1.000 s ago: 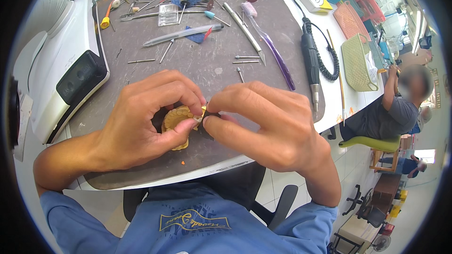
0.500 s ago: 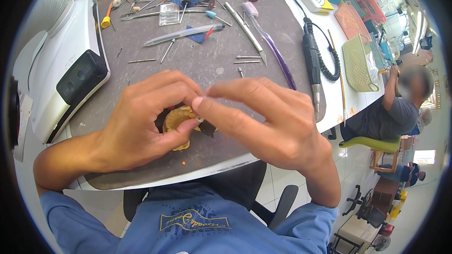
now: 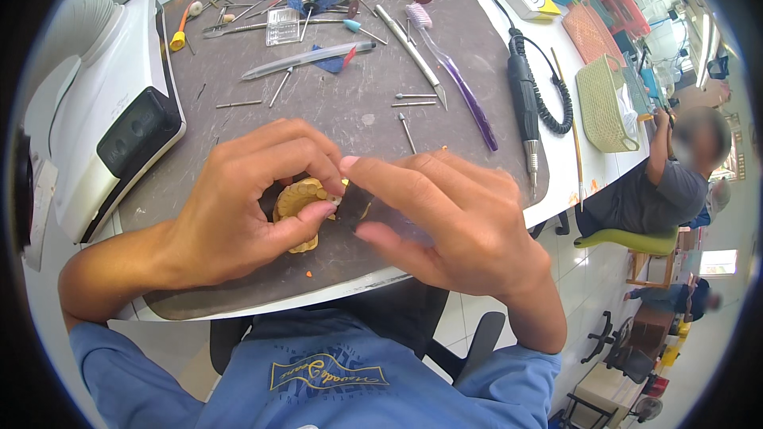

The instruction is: The person refines a small, tooth-shaped object using a rotary tool and a sanding pad. They repeatedly switch between grinding the object with the rotary tool and smoothing it with the sanding pad, frequently checking the fit against a yellow dental mold.

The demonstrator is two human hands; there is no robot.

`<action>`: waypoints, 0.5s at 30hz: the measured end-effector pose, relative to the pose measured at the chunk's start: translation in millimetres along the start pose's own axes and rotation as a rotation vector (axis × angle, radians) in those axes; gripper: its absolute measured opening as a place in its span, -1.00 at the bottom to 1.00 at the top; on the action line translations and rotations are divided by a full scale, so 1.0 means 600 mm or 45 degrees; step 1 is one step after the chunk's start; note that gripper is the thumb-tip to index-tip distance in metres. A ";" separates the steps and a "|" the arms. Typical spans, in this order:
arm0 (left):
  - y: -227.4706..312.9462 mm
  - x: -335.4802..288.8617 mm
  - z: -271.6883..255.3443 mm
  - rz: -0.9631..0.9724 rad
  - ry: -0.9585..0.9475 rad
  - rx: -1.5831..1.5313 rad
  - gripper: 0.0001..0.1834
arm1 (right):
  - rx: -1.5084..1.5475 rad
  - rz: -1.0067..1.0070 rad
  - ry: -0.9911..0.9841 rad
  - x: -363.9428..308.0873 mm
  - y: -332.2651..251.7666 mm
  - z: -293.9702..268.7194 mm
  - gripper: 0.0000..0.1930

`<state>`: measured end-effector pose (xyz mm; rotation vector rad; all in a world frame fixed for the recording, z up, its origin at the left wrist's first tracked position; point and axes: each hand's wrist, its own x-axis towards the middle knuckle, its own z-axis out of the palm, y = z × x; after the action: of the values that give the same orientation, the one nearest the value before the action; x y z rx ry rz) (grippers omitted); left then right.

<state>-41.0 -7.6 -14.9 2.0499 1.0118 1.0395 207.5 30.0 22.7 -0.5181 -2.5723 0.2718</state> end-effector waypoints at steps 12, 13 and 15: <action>-0.002 0.000 0.000 -0.011 -0.018 -0.032 -0.74 | 0.067 0.084 0.068 -0.006 -0.004 0.020 -0.42; 0.001 0.001 0.000 -0.028 -0.023 -0.053 -0.73 | 0.086 0.097 0.106 -0.005 -0.004 0.024 -0.41; 0.004 0.001 0.001 -0.034 -0.019 -0.049 -0.71 | 0.078 0.118 0.102 -0.010 -0.003 0.026 -0.41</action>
<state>-39.4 -8.4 -13.2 2.0050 1.0011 1.0212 203.6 24.7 7.3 -0.6142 -2.4581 0.3535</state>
